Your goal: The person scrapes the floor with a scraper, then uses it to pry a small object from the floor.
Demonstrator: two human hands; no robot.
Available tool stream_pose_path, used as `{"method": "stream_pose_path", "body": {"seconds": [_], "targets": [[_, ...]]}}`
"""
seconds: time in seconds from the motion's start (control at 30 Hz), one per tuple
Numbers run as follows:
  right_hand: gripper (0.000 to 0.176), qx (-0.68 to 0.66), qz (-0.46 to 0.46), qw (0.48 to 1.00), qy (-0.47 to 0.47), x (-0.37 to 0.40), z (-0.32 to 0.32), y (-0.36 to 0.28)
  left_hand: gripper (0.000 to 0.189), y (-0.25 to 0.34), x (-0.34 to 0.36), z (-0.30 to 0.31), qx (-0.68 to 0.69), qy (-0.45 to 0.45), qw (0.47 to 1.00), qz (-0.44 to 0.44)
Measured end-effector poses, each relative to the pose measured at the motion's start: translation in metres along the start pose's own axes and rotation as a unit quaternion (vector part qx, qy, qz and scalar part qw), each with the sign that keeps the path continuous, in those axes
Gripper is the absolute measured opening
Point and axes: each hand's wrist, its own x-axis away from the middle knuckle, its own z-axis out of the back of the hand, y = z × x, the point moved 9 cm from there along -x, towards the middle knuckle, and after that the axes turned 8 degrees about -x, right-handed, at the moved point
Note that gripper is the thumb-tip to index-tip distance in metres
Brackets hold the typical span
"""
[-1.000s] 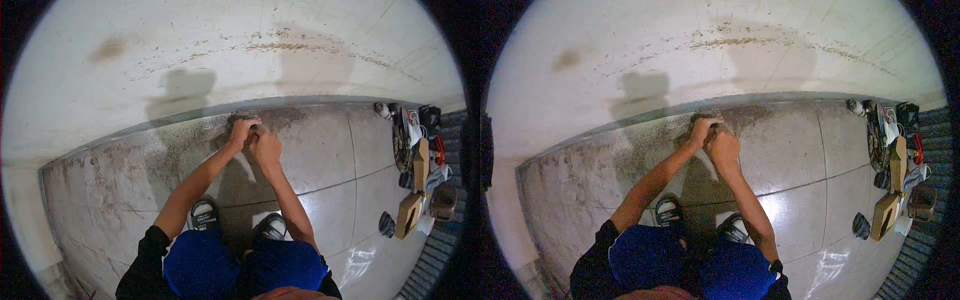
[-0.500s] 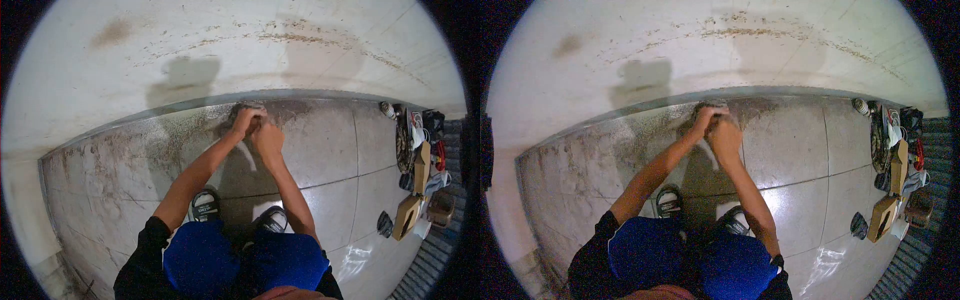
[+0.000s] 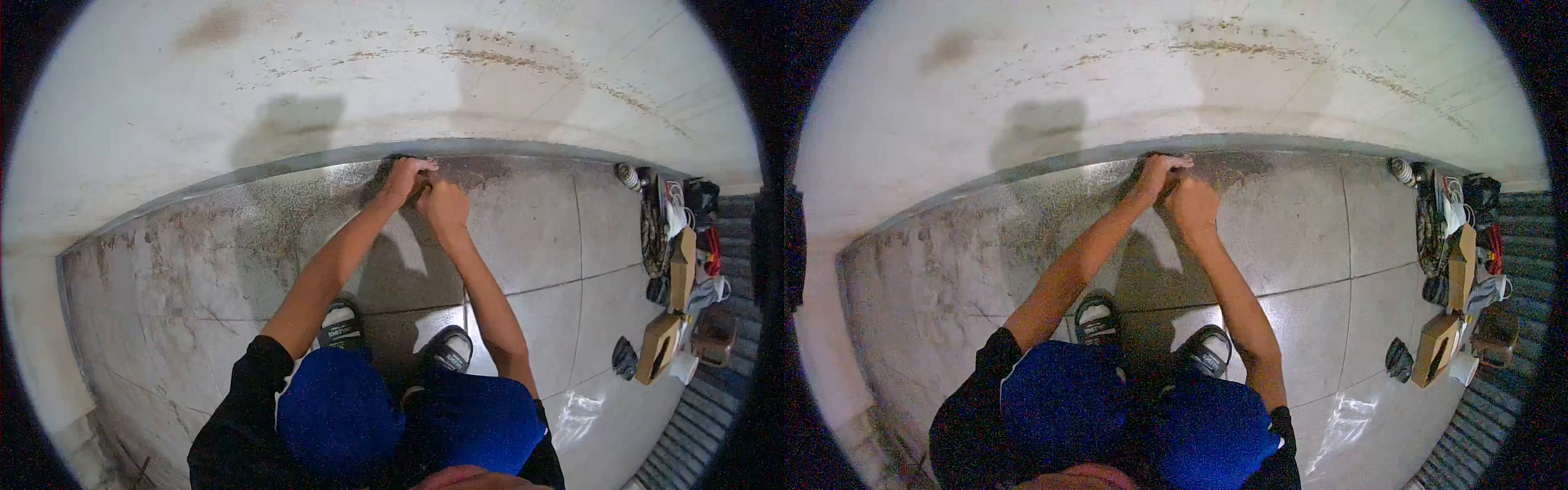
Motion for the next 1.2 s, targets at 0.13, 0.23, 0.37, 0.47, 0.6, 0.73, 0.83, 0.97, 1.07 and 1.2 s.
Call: {"method": "stream_pose_path", "body": {"seconds": [0.13,0.23,0.37,0.47,0.6,0.73,0.83,0.97,1.07,1.2], "targets": [[0.023,0.032,0.037,0.999,0.002,0.017,-0.01,0.013,0.036,0.005,0.012,-0.008,-0.101,0.035,0.992,-0.068],[0.024,0.059,0.047,0.997,-0.016,0.026,-0.015,0.022,0.04,0.014,0.023,-0.009,-0.116,0.044,0.988,-0.09],[0.022,0.081,0.068,0.992,-0.062,0.022,-0.002,0.025,0.039,0.031,0.022,-0.009,-0.15,-0.043,0.985,-0.072],[0.027,0.098,0.103,0.983,-0.113,0.022,0.011,0.033,0.04,0.028,0.021,-0.008,-0.244,-0.264,0.933,-0.006],[0.019,0.143,0.107,0.972,-0.154,0.036,0.034,0.026,0.04,0.009,0.016,0.001,-0.362,-0.332,0.865,-0.101],[0.023,0.085,0.135,0.973,-0.165,0.043,0.035,0.029,0.042,0.011,0.013,0.029,-0.368,-0.387,0.843,-0.06],[0.027,0.056,0.131,0.977,-0.159,0.027,0.037,0.028,0.047,0.035,0.012,0.052,-0.456,-0.463,0.76,-0.024],[0.037,0.049,0.14,0.97,-0.195,0.022,0.022,0.035,0.046,-0.014,0.043,0.03,-0.424,-0.622,0.658,-0.021],[0.046,0.072,0.186,0.941,-0.275,0.013,0.024,0.025,0.056,0.029,0.051,0.03,-0.405,-0.61,0.68,0.024],[0.066,0.09,0.252,0.897,-0.353,0.026,0.022,0.041,0.054,-0.004,0.053,-0.027,-0.15,-0.515,0.826,0.173]]}}
